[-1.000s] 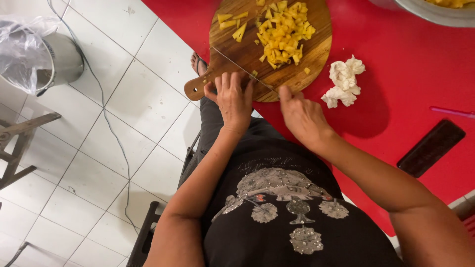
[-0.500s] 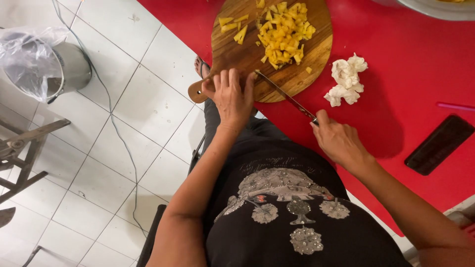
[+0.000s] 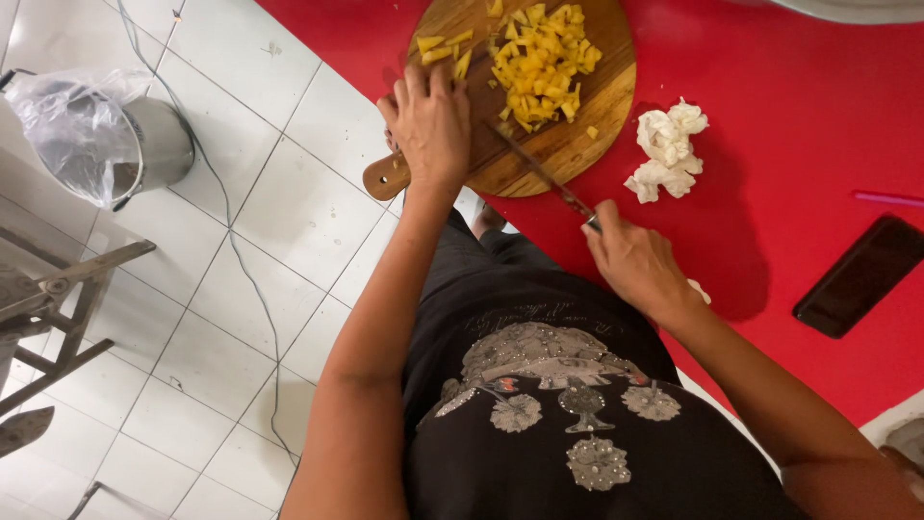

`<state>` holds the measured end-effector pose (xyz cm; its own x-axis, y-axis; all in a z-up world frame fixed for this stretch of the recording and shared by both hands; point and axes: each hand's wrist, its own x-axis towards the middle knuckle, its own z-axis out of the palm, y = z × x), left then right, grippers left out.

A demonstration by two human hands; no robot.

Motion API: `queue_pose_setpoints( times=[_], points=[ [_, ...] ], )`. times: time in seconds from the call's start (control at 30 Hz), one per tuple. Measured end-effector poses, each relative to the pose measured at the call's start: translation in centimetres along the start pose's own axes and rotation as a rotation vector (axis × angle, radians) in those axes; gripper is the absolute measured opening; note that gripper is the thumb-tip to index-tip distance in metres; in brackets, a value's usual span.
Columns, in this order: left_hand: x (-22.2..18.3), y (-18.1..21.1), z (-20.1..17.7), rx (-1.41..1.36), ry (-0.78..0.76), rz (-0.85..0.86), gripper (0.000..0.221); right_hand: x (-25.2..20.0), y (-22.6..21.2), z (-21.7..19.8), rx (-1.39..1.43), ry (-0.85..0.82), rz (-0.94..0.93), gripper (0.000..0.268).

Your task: Slicing yellow fruit on a wooden board and transferring it to a large bowl

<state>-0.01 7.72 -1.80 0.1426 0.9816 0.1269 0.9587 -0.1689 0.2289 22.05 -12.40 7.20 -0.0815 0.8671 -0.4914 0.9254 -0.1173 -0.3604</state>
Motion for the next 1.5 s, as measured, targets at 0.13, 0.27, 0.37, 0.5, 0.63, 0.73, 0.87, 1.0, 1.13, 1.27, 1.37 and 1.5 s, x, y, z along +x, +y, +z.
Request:
queue_pose_setpoints(
  times=[0.13, 0.27, 0.37, 0.5, 0.63, 0.73, 0.87, 1.0, 1.13, 1.27, 1.37, 1.5],
  points=[
    [-0.9, -0.5, -0.6, -0.083, 0.074, 0.050, 0.027, -0.2, 0.8, -0.3, 0.006, 0.052, 0.041, 0.024],
    [-3.9, -0.4, -2.2, -0.172, 0.079, 0.119, 0.020, 0.0, 0.2, 0.4, 0.012, 0.067, 0.013, 0.021],
    [-6.8, -0.3, -2.1, -0.147, 0.172, 0.200, 0.022, 0.4, -0.9, 0.7, -0.010, 0.139, 0.026, 0.023],
    [-8.5, 0.2, -2.6, -0.218, 0.227, 0.143, 0.025, 2.0, -2.1, 1.8, -0.055, 0.177, -0.045, 0.023],
    [-9.0, 0.1, -1.4, -0.210, 0.314, 0.058, 0.024, 3.2, -2.2, 1.1, -0.174, 0.113, -0.066, 0.023],
    [-8.9, 1.0, -2.3, -0.275, 0.328, 0.015, 0.018, 2.9, -2.4, -0.2, -0.181, 0.048, -0.050, 0.021],
    [-8.5, 1.1, -2.9, -0.303, 0.329, -0.006, 0.015, 2.9, -2.2, -0.6, -0.229, -0.003, -0.065, 0.024],
    [-8.6, 0.9, -2.7, -0.316, 0.308, -0.002, 0.014, 2.7, -2.4, -0.8, -0.207, 0.003, -0.053, 0.027],
    [-8.4, 1.1, -3.1, -0.323, 0.303, 0.006, 0.012, 3.2, -2.3, -0.3, -0.200, -0.031, -0.004, 0.023],
    [-8.4, 1.1, -3.4, -0.344, 0.285, 0.007, 0.012, 4.9, -3.1, 0.3, -0.223, -0.072, -0.015, 0.018],
    [-8.6, 1.2, -3.1, -0.347, 0.286, 0.002, 0.011, 6.9, -4.3, 0.2, -0.236, -0.011, -0.065, 0.016],
    [-8.6, 1.1, -3.0, -0.323, 0.324, 0.007, 0.011, 8.7, -4.4, 0.1, -0.173, 0.091, -0.188, 0.021]
  ],
)
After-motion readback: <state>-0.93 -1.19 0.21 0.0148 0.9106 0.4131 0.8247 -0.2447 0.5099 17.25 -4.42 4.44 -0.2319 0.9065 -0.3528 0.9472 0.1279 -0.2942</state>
